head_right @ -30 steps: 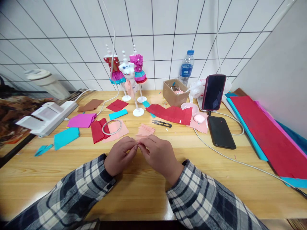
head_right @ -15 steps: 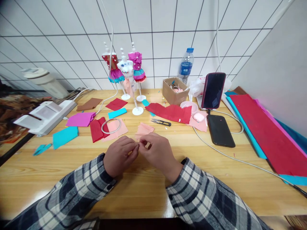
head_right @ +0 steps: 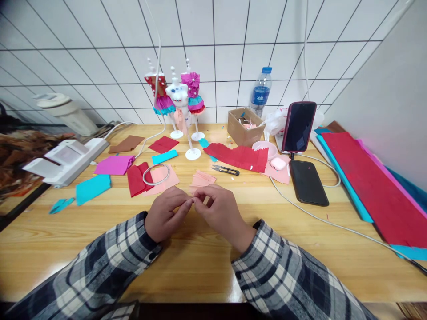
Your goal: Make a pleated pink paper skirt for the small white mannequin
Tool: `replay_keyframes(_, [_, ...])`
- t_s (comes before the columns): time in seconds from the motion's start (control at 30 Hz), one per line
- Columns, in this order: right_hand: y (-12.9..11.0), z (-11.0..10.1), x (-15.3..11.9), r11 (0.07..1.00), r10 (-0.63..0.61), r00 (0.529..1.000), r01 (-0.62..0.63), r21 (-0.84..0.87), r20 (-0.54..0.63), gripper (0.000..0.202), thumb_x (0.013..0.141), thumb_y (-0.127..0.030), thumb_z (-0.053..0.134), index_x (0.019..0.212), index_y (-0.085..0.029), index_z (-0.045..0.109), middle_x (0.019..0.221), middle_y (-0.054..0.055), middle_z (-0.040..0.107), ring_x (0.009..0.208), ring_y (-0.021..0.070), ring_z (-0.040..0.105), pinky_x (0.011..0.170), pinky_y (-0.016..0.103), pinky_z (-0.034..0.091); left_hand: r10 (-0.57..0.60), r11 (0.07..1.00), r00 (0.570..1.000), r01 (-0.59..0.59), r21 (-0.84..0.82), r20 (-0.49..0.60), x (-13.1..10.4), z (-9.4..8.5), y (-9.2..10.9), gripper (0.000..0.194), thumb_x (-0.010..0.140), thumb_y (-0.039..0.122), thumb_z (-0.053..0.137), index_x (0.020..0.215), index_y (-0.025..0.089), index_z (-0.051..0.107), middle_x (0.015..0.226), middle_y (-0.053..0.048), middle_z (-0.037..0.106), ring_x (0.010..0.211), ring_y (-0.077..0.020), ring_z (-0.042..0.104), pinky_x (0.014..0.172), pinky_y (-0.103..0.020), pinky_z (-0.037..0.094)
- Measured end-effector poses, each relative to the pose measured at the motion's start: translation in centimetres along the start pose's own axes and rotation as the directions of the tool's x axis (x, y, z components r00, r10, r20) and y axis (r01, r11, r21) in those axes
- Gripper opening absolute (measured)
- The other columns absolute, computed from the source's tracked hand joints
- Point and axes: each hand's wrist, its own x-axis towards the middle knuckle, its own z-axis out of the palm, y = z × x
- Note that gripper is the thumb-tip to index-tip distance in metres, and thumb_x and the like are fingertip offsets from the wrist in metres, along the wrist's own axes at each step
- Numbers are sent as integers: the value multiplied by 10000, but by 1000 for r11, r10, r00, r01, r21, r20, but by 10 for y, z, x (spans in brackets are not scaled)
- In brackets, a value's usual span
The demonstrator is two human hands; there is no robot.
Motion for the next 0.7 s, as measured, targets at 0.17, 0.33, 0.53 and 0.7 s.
replay_keyframes(0.17, [0,1,-2,999,-41,999,41,-28,-1,69,791,-157,632,781,-196,687,686,-17,642,548,90,517,515,192,437,-43,999,999,42,-12,-16,0,2,0,287,930,196,503,700,163,671,621,-15,621,601,-126,558,595,-251,426])
replay_keyframes(0.33, [-1,1,-2,997,-42,999,42,-68,2,62,784,-145,635,785,-192,676,696,-20,646,542,87,521,515,191,438,-33,999,999,33,1,-16,2,5,0,292,903,167,497,663,163,664,604,-13,613,585,-120,555,580,-237,425])
replay_keyframes(0.53, [3,0,-2,988,-106,994,107,-109,15,73,846,-190,631,860,-194,703,729,0,671,598,108,563,545,205,455,-18,996,999,20,86,-27,2,3,-1,286,894,177,493,679,172,682,618,-21,649,583,-126,573,588,-244,442])
replay_keyframes(0.7, [3,-1,-3,975,-114,992,120,-187,45,82,854,-191,627,862,-204,707,747,8,684,632,123,589,576,224,473,45,974,999,-43,222,0,1,3,1,298,899,184,479,687,175,688,627,-36,662,602,-149,587,596,-272,443])
